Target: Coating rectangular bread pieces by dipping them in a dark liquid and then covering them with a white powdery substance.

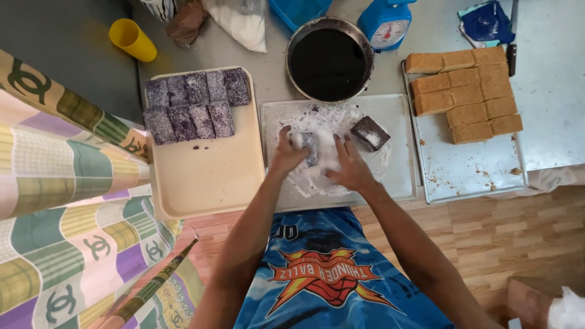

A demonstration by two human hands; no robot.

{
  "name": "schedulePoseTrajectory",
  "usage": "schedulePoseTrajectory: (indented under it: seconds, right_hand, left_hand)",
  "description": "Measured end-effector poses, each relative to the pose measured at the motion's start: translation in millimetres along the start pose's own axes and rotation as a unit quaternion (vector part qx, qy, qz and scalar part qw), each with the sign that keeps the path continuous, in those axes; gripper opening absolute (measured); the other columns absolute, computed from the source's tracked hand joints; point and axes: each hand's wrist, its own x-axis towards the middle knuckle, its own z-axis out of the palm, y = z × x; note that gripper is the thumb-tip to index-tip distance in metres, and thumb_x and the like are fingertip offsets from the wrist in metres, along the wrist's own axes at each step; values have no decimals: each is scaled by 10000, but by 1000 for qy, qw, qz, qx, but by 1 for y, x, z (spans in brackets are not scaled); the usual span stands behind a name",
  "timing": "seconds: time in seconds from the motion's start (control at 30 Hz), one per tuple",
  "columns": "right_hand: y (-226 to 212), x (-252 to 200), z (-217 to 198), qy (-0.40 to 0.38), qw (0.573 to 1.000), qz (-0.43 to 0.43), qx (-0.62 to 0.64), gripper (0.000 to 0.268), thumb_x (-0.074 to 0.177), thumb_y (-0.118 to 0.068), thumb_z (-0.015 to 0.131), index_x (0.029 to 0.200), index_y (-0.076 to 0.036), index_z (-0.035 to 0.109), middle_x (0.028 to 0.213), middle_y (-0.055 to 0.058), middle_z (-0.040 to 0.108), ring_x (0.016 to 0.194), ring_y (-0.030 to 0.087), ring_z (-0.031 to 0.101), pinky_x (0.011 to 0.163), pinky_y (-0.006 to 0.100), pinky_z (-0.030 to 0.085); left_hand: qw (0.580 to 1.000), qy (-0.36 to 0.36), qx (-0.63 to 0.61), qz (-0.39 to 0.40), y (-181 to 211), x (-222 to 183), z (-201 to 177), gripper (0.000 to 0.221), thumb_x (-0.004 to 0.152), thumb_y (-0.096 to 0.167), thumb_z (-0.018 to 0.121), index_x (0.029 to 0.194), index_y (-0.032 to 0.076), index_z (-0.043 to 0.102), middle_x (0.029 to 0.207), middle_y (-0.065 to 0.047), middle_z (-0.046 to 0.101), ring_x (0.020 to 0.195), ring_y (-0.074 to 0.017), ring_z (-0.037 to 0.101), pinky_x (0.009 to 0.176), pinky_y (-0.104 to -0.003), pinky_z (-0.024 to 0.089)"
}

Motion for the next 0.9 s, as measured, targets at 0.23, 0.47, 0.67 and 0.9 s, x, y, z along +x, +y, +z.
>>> schedulePoseTrajectory:
  seconds: [0.23, 0.47, 0.67, 0.9]
  right_hand:
    - [14, 23, 66, 133, 985, -93, -53, 995, 849, -668, 703, 1463, 96, 533, 1172, 340, 582, 1289, 551, 537, 1104, 549, 451]
    - [63, 29, 104, 95, 994, 59, -12, 349, 808, -342, 802, 1071, -136, 700, 819, 91, 669, 855, 337, 688, 695, 452, 557]
    - [-32, 65, -11, 27, 940, 226, 255, 85, 876, -198, 716, 846, -119, 719, 671, 109, 696, 676, 283, 702, 504, 401, 521]
    - [-56, 76, -49, 13, 988, 74, 138, 180, 887, -71, 674, 1031, -111, 774, 862, 144, 764, 844, 351, 762, 612, 416, 612]
  left_hand:
    - [970, 57, 29, 234, -24, -6, -15, 985, 733, 112, 681, 1601, 57, 219, 1526, -361, 408, 1395, -535, 431, 1182, -594, 357]
    - [949, 52, 115, 289, -48, -15, -7, 979, 678, 77, 726, 1570, 34, 323, 1279, -266, 543, 1224, -516, 568, 1040, -605, 487]
    - [944, 86, 149, 282, -71, 5, 10, 715, 674, 193, 801, 1343, 109, 566, 1239, -110, 584, 1135, -389, 645, 974, -488, 541]
    - [922, 89, 207, 316, -93, 28, 33, 750, 637, 134, 847, 1304, -60, 565, 1288, -288, 578, 1241, -475, 582, 1146, -497, 427]
